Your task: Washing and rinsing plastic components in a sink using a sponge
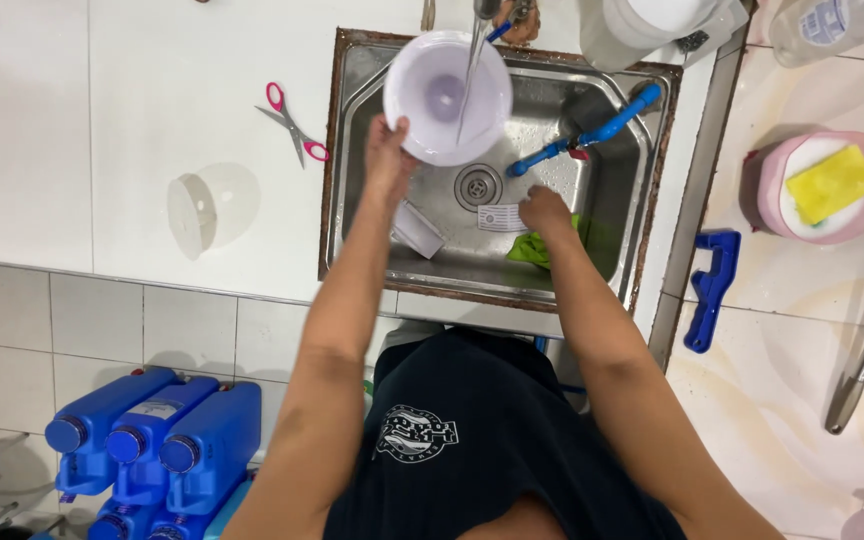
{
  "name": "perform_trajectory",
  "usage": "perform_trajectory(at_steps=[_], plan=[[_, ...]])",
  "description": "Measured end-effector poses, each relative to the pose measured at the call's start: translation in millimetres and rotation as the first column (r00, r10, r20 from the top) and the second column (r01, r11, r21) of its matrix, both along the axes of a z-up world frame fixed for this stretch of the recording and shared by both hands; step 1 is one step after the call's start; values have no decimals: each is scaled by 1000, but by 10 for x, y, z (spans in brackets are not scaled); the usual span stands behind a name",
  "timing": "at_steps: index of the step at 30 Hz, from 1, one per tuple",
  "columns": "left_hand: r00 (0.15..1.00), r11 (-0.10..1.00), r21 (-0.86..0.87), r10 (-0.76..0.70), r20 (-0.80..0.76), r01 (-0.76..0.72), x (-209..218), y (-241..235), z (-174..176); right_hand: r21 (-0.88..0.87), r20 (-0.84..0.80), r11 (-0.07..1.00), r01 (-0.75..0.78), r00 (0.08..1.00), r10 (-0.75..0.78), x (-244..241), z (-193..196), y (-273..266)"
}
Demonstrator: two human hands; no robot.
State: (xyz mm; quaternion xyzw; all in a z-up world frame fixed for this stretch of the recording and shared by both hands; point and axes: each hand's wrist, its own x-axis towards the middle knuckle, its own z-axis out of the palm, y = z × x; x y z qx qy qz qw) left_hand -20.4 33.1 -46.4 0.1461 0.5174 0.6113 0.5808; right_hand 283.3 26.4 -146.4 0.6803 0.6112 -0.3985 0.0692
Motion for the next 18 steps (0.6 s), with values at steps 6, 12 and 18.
perform_trajectory(at_steps=[6,12,18], plan=[[987,965,-210,-151,53,159,896,83,-987,29,297,927,-375,889,350,52,-1016,-250],[-77,762,-474,-494,-866,440,651,-65,-709,348,468,735,-582,787,401,-184,-1069,-414],[-548,721,-419,-66,-834,552,106,-594,-302,-31,410,797,-604,719,561,-271,-1044,-175]])
